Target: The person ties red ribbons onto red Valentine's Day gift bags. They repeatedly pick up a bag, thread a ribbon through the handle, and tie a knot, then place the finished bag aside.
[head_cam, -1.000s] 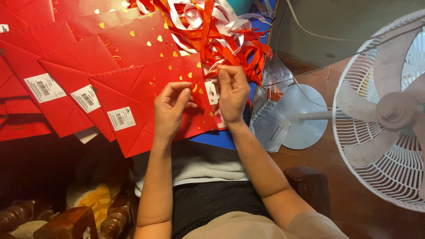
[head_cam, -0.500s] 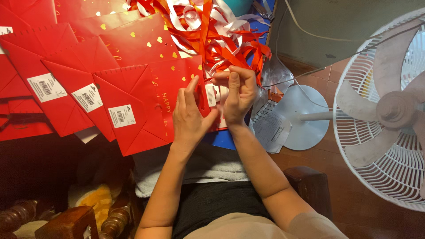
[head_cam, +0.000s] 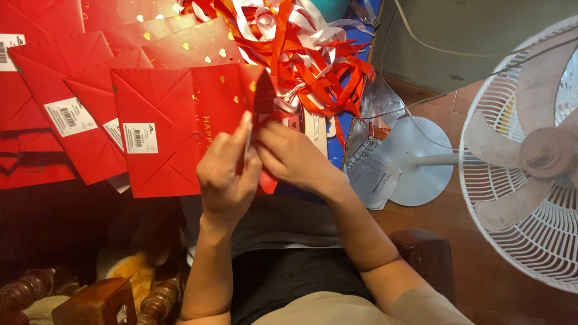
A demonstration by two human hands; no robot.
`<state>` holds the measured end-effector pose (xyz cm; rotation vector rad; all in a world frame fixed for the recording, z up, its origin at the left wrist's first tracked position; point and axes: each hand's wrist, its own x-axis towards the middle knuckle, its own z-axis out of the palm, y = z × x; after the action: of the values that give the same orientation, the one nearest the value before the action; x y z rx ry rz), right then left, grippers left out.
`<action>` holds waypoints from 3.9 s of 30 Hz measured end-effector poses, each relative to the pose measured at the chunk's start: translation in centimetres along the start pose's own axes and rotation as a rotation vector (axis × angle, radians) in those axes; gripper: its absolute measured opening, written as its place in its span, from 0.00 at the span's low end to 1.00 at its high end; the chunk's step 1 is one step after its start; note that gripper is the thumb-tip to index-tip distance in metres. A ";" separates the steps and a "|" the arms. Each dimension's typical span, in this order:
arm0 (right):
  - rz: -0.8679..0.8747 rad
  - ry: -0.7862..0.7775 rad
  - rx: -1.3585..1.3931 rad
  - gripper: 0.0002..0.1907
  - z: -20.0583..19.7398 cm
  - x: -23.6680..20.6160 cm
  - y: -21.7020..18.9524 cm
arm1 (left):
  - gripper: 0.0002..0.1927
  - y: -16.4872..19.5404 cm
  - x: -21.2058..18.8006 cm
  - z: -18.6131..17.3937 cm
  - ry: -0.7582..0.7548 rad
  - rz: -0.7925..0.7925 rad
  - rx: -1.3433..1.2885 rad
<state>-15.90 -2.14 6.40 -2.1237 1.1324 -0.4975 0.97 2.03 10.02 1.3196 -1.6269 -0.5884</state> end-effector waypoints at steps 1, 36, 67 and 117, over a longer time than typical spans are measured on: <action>-0.057 0.002 -0.027 0.10 0.0 0.0 -0.1 | 0.25 0.5 -0.1 -0.6 -0.023 0.055 0.003; -0.251 0.547 -0.137 0.12 -2.1 -1.3 -0.5 | 0.18 4.7 -0.6 -4.1 -0.025 0.185 0.117; 0.275 0.178 0.257 0.09 -2.2 -1.3 0.3 | 0.37 -3.5 2.3 4.3 -0.058 -0.088 0.259; 0.130 0.611 -0.396 0.05 -1.4 1.2 2.5 | 0.11 -6.0 -0.8 4.4 0.081 -0.404 -0.356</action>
<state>-17.52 -4.61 5.61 -2.2688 1.8212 -0.9689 0.04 0.11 2.88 1.3841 -1.1268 -1.0027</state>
